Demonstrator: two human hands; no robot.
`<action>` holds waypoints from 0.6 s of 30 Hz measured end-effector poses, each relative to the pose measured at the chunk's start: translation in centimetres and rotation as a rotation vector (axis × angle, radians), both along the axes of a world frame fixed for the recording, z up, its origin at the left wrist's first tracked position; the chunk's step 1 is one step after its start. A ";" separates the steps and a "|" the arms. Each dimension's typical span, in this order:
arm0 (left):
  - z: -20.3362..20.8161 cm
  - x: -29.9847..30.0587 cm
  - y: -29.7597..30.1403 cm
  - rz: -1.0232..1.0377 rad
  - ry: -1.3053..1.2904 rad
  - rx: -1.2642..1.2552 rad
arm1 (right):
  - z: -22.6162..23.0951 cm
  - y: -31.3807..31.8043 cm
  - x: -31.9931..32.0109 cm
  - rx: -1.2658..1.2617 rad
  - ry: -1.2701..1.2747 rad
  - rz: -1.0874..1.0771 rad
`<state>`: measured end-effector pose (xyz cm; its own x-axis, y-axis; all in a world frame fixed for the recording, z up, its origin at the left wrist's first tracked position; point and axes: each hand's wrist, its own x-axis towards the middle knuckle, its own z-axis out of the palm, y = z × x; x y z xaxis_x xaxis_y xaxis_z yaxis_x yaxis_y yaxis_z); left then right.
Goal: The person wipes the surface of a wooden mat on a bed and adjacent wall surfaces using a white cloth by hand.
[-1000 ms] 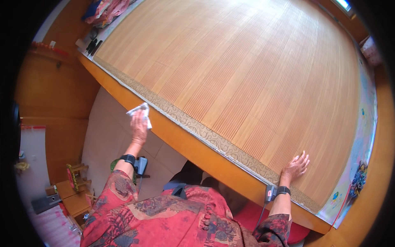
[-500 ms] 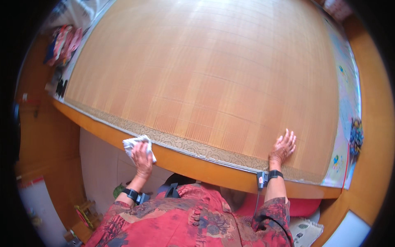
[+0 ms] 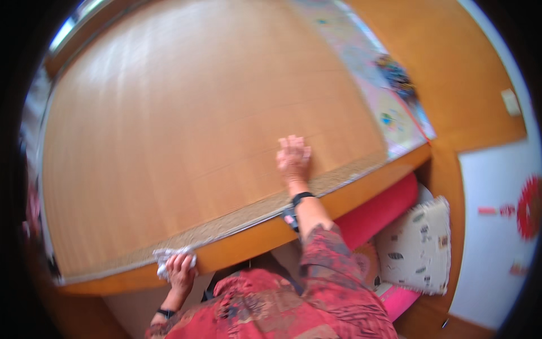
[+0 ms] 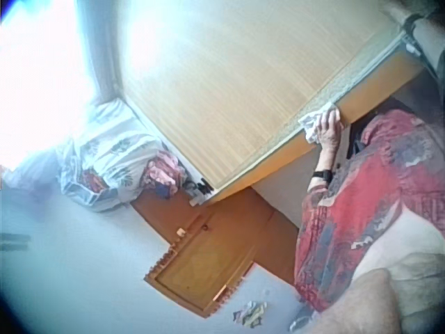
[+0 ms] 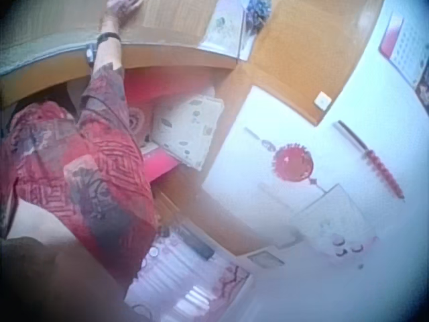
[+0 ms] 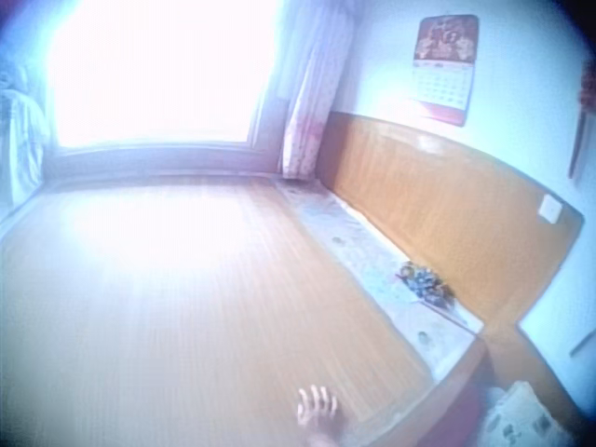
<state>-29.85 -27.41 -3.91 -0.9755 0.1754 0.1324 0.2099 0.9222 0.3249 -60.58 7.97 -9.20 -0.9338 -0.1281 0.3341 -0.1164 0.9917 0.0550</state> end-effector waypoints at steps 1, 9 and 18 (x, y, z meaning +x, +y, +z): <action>0.3 0.0 0.1 0.015 -0.015 -0.014 | -0.1 -0.3 -0.2 -0.097 -0.023 0.030; -3.0 -4.0 4.8 -0.460 -0.057 0.038 | 5.0 1.3 5.4 -0.209 0.042 0.243; -2.0 -12.6 20.9 -0.771 0.218 0.064 | 6.1 8.0 29.8 -0.532 -0.248 -0.263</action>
<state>-42.47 -6.55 -5.89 -0.5340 0.7747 0.3387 0.8448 0.4728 0.2505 -30.76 15.98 -3.10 -0.9691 0.2394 0.0589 0.1883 0.8729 -0.4500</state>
